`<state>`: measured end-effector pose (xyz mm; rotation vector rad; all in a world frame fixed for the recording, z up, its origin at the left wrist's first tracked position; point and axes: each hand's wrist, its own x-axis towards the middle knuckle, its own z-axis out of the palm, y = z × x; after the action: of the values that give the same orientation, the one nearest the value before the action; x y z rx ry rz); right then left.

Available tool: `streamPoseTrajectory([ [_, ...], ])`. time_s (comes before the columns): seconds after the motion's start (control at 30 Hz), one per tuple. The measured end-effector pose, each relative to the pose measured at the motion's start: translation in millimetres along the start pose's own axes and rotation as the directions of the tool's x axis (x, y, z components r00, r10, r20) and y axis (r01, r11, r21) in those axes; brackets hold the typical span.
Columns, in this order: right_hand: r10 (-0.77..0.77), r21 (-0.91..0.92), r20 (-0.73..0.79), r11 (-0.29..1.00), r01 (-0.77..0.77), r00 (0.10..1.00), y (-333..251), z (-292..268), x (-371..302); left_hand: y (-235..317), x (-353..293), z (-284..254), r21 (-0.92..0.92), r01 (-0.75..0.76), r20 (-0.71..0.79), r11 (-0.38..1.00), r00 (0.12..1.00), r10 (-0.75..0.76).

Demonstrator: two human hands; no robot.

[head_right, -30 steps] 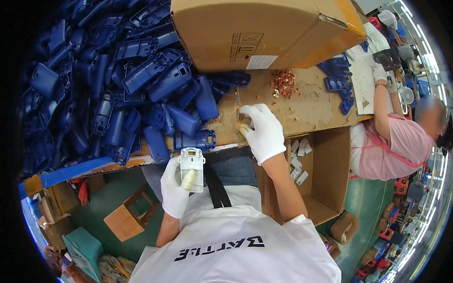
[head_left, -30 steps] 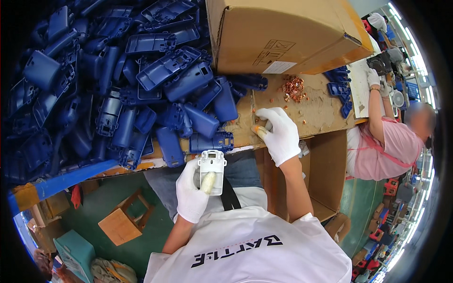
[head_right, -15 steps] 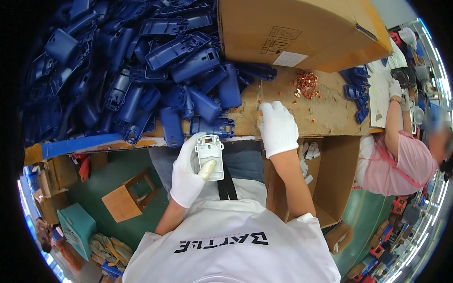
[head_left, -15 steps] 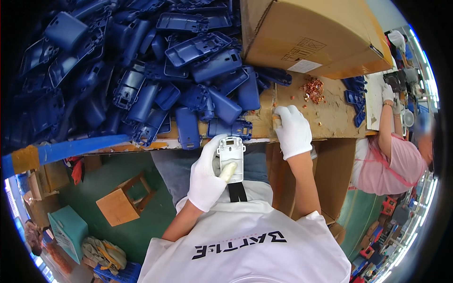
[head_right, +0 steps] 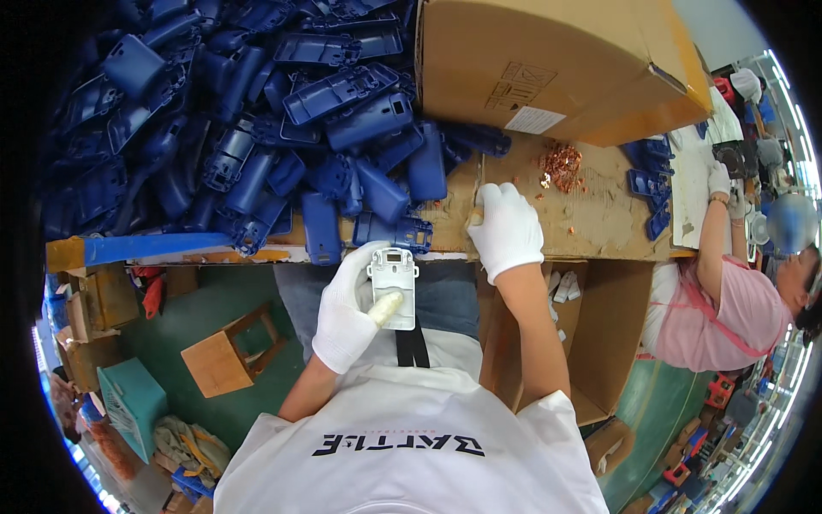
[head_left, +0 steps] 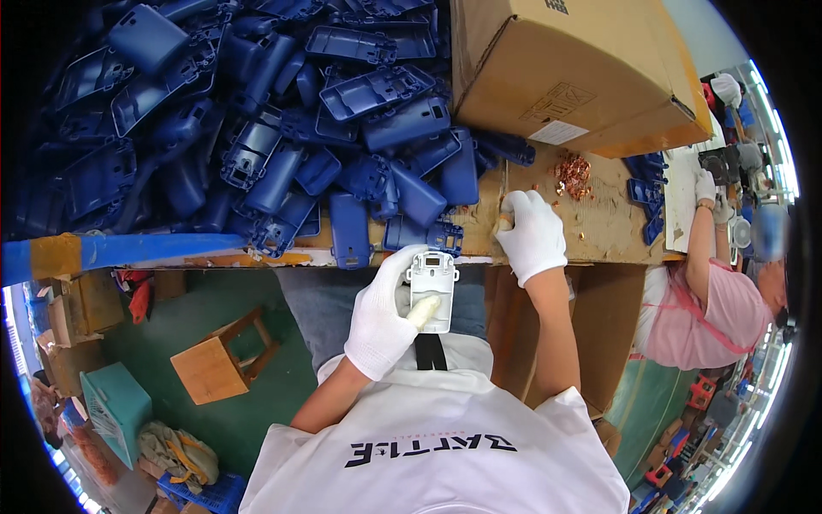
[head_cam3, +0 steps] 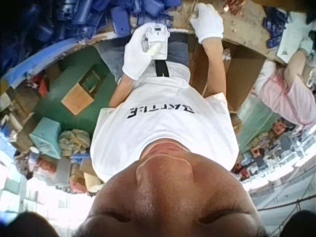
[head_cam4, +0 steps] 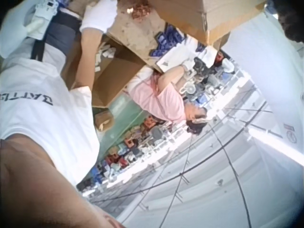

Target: The person picks up a blue plastic housing from a bin, inserts a white component into it by hand, and places the assembled unit into a cardboard box.

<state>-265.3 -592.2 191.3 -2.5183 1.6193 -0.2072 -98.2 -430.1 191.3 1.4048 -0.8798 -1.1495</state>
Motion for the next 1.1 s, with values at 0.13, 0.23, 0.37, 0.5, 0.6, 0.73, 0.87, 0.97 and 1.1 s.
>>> streamPoseTrajectory([
  [0.13,-0.065,0.426,-0.087,0.9,0.096,0.994,-8.0,-10.7,-14.2,12.3,0.9,-0.1,0.149,0.044,-0.029,0.988,0.999,-0.04],
  [0.23,-0.159,0.891,0.089,0.455,-0.007,0.983,-42.2,-35.0,-42.4,18.9,2.0,3.4,0.236,-0.027,-0.082,0.971,0.996,0.048],
  [0.37,-0.191,0.63,-0.153,0.737,0.245,0.97,-79.4,-21.8,-50.3,21.7,4.2,9.5,0.36,-0.125,-0.186,0.924,0.961,0.203],
  [0.5,-0.125,0.627,-0.16,0.753,0.199,0.979,-86.3,-13.5,-52.4,20.7,-1.7,17.1,0.385,-0.067,-0.29,0.92,0.938,0.19],
  [0.6,-0.144,0.595,-0.2,0.768,0.237,0.969,-89.7,-18.9,-51.5,13.8,-7.2,16.3,0.436,-0.026,-0.309,0.899,0.935,0.176],
  [0.73,-0.137,0.646,-0.243,0.715,0.266,0.96,-86.0,-16.3,-49.7,7.6,-6.0,17.2,0.52,-0.13,-0.318,0.844,0.888,0.333],
  [0.87,-0.021,0.825,-0.144,0.549,0.132,0.989,-83.2,-14.3,-45.7,8.4,-2.2,17.1,0.589,-0.181,-0.246,0.787,0.888,0.389],
  [0.97,-0.022,0.907,0.08,0.416,-0.063,0.997,-74.1,-13.1,-41.2,11.1,-2.0,15.1,0.58,-0.19,-0.206,0.792,0.907,0.368],
  [1.1,-0.065,0.914,0.306,0.298,-0.274,0.95,-66.3,-20.5,-38.0,15.5,-4.9,15.3,0.533,-0.154,-0.201,0.832,0.932,0.302],
])
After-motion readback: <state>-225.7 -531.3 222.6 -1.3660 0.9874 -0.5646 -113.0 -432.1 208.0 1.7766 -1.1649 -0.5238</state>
